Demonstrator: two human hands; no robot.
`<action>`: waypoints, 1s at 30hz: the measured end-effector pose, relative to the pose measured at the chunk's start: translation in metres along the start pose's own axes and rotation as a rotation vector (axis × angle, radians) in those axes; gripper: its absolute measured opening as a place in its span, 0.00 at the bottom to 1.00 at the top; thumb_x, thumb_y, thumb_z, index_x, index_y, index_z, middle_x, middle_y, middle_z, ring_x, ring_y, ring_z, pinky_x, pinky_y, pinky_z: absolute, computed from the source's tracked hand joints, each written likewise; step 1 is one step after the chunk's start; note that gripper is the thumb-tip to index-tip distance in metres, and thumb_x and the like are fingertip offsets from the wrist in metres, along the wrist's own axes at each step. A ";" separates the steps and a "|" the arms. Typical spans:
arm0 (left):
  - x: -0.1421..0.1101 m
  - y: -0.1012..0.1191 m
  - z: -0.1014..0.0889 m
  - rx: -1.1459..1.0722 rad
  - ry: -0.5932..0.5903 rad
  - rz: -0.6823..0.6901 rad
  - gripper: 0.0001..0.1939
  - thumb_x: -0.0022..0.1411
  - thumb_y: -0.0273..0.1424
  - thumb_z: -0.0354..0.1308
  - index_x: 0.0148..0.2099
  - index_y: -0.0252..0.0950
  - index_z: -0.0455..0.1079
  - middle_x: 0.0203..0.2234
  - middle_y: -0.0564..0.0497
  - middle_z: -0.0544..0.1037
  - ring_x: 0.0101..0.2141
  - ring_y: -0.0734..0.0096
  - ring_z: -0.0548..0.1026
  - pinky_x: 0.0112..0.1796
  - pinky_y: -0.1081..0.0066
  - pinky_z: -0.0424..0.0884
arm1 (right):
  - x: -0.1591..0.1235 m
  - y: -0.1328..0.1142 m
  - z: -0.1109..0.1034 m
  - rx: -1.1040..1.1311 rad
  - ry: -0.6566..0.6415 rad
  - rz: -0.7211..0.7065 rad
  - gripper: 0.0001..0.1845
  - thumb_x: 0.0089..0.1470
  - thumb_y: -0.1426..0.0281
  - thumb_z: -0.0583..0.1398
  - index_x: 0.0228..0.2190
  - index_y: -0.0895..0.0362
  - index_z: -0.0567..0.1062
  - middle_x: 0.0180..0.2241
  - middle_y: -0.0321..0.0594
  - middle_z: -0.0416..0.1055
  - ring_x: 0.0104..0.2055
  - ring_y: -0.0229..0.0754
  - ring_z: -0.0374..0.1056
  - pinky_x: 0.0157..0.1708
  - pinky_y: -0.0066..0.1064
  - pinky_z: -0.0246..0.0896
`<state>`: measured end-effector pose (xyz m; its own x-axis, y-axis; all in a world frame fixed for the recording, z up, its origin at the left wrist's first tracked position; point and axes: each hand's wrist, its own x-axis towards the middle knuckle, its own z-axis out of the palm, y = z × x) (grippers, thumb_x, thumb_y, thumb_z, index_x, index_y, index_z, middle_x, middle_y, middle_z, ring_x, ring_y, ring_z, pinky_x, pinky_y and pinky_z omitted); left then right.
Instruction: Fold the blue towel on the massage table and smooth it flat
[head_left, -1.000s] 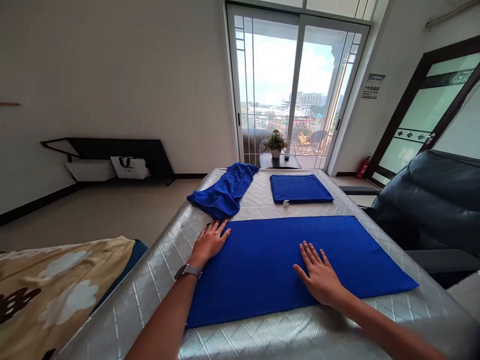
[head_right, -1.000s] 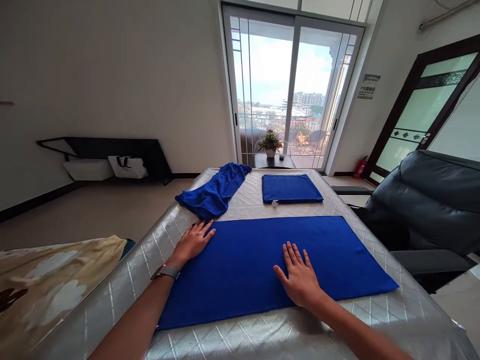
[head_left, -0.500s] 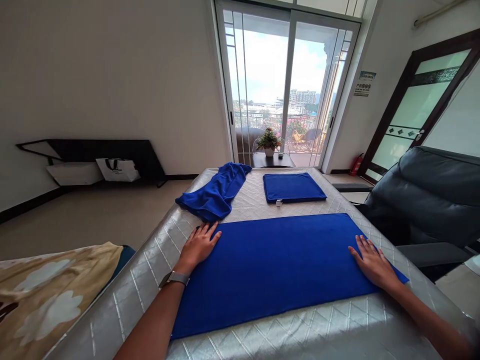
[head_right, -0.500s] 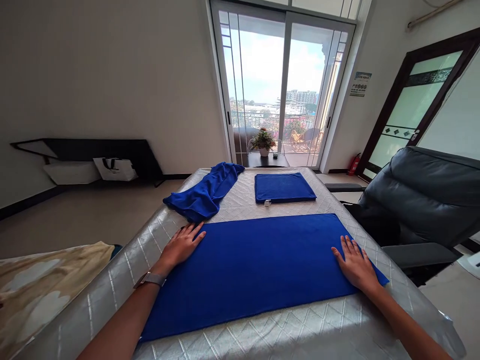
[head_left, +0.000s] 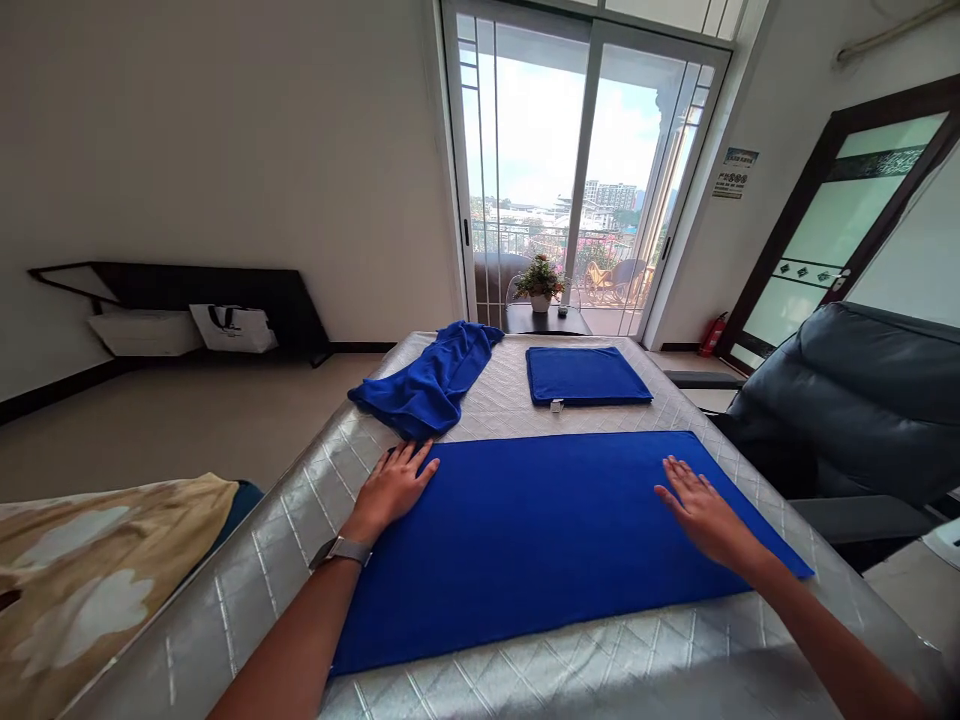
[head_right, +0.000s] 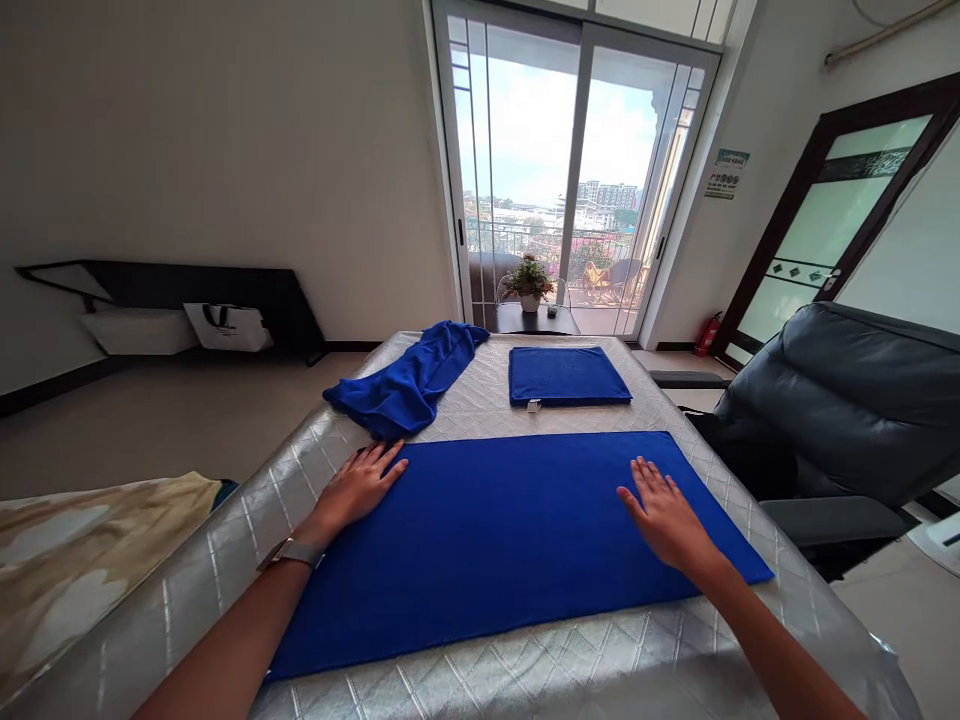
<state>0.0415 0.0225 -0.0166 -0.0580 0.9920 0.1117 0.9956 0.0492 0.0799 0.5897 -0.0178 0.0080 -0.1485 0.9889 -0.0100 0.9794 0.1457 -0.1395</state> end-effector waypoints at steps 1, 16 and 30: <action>0.000 0.000 0.000 0.001 0.002 0.001 0.33 0.75 0.48 0.39 0.75 0.40 0.52 0.71 0.41 0.58 0.71 0.56 0.53 0.69 0.52 0.47 | 0.002 -0.032 -0.003 0.040 -0.024 -0.088 0.48 0.65 0.42 0.32 0.72 0.61 0.48 0.74 0.42 0.39 0.76 0.45 0.34 0.73 0.44 0.33; 0.000 -0.003 0.002 -0.005 0.004 0.015 0.34 0.74 0.48 0.39 0.74 0.38 0.52 0.71 0.40 0.58 0.71 0.54 0.54 0.69 0.50 0.47 | 0.072 -0.151 0.013 0.139 -0.190 -0.558 0.44 0.66 0.41 0.38 0.73 0.53 0.44 0.75 0.40 0.34 0.76 0.45 0.28 0.73 0.45 0.24; 0.005 -0.016 0.011 -0.006 0.037 0.043 0.34 0.72 0.49 0.38 0.74 0.40 0.55 0.70 0.44 0.63 0.70 0.54 0.57 0.67 0.49 0.53 | 0.118 0.106 0.027 -0.021 -0.009 0.016 0.41 0.68 0.47 0.38 0.72 0.56 0.49 0.74 0.41 0.42 0.76 0.46 0.36 0.73 0.47 0.35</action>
<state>0.0260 0.0276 -0.0285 -0.0179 0.9882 0.1519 0.9968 0.0057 0.0801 0.6725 0.1134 -0.0349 -0.1339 0.9908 -0.0212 0.9843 0.1304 -0.1185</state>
